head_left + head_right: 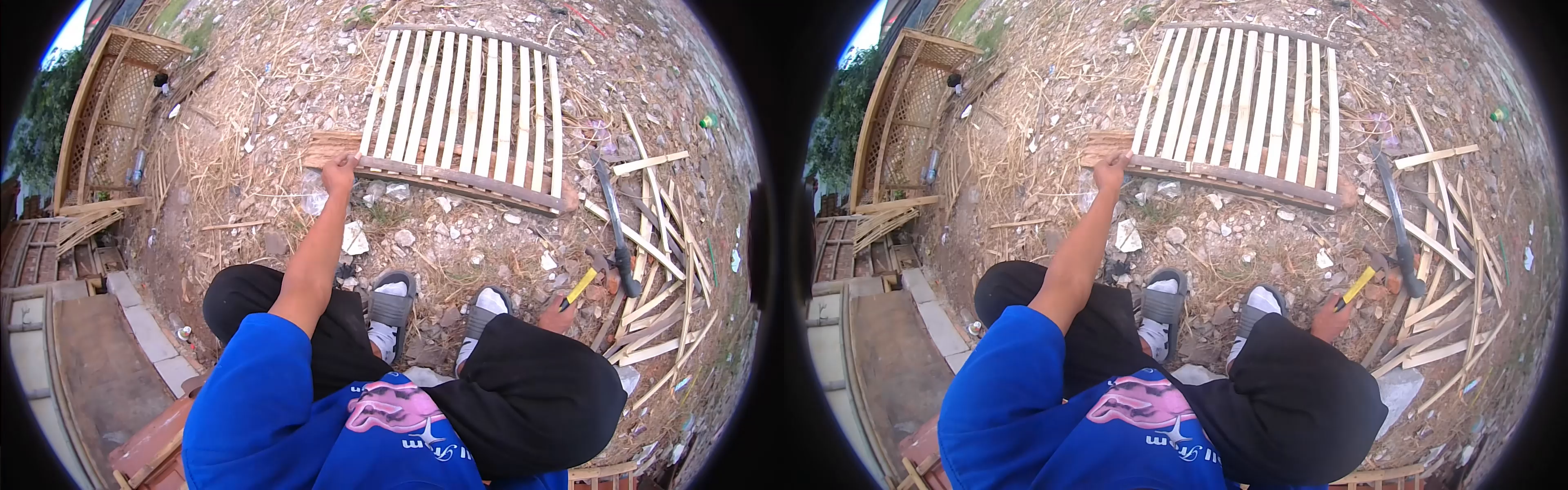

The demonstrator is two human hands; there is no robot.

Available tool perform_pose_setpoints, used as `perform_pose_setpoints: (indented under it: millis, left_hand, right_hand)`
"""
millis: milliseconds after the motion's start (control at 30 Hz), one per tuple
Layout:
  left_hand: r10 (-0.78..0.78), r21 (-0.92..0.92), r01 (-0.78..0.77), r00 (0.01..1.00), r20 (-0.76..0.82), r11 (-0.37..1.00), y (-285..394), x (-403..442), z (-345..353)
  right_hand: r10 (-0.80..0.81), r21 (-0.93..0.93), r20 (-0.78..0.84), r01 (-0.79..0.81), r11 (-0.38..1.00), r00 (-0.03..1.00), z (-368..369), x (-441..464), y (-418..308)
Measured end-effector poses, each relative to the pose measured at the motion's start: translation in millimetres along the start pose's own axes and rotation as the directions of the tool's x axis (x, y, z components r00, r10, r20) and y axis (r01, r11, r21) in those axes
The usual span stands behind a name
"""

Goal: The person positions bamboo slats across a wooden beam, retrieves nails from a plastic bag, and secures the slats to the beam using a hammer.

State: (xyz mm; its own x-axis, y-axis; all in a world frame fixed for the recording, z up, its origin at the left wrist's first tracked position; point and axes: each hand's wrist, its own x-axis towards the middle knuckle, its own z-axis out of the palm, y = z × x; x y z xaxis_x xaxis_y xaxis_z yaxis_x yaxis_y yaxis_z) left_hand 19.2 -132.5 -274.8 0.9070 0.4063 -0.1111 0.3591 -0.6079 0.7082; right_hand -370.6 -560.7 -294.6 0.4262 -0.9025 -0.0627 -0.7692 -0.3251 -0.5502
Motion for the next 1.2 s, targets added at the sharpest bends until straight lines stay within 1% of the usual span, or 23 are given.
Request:
perform_pose_setpoints:
  millis: [67,167,267,367,467,567,633,700,800,933,1033,1133,1200]
  left_hand:
    - [0.022,0.071,-0.018,0.998,-0.052,0.997,4,-5,1]
    - [0.175,0.171,-0.158,0.981,-0.087,0.973,13,-18,-3]
    - [0.289,0.412,-0.276,0.957,0.032,0.869,25,-34,-14]
    - [0.474,0.373,-0.473,0.875,0.096,0.798,-4,-37,-14]
    - [0.510,0.343,-0.522,0.850,0.133,0.781,-11,-37,-15]
    - [0.489,0.384,-0.522,0.852,0.189,0.761,-4,-40,-21]
    - [0.471,0.412,-0.518,0.855,0.217,0.749,-2,-41,-21]
    - [0.454,0.431,-0.512,0.859,0.237,0.743,0,-42,-21]
    - [0.415,0.466,-0.467,0.884,0.216,0.752,1,-48,-16]
    - [0.425,0.546,-0.446,0.888,0.174,0.709,7,-49,-14]
    - [0.387,0.586,-0.411,0.906,0.173,0.698,17,-52,-13]
    - [0.435,0.607,-0.424,0.890,0.139,0.672,16,-55,-13]
    - [0.527,0.588,-0.490,0.841,0.124,0.643,13,-52,-11]
  right_hand:
    - [0.003,-0.002,0.019,-0.003,1.000,1.000,2,4,5]
    - [0.005,0.042,0.031,-0.006,0.999,1.000,6,6,12]
    - [0.006,0.069,0.030,-0.008,0.998,1.000,5,6,14]
    - [0.004,0.079,0.028,-0.006,0.997,1.000,0,2,5]
    - [-0.011,0.077,0.018,0.010,0.997,1.000,-3,2,-1]
    - [-0.016,0.060,0.009,0.016,0.998,1.000,-3,2,0]
    - [-0.038,0.066,0.009,0.038,0.997,0.999,-5,3,-3]
    - [-0.027,0.090,0.012,0.025,0.996,1.000,-2,3,0]
    - [-0.003,0.104,0.007,0.002,0.995,1.000,-2,1,-1]
    - [0.046,0.082,0.038,-0.049,0.995,0.998,-2,3,2]
    - [0.022,0.091,0.021,-0.024,0.996,1.000,1,3,6]
    - [0.030,0.103,0.027,-0.032,0.994,0.999,2,5,11]
    - [0.041,0.087,0.035,-0.044,0.995,0.999,3,5,12]
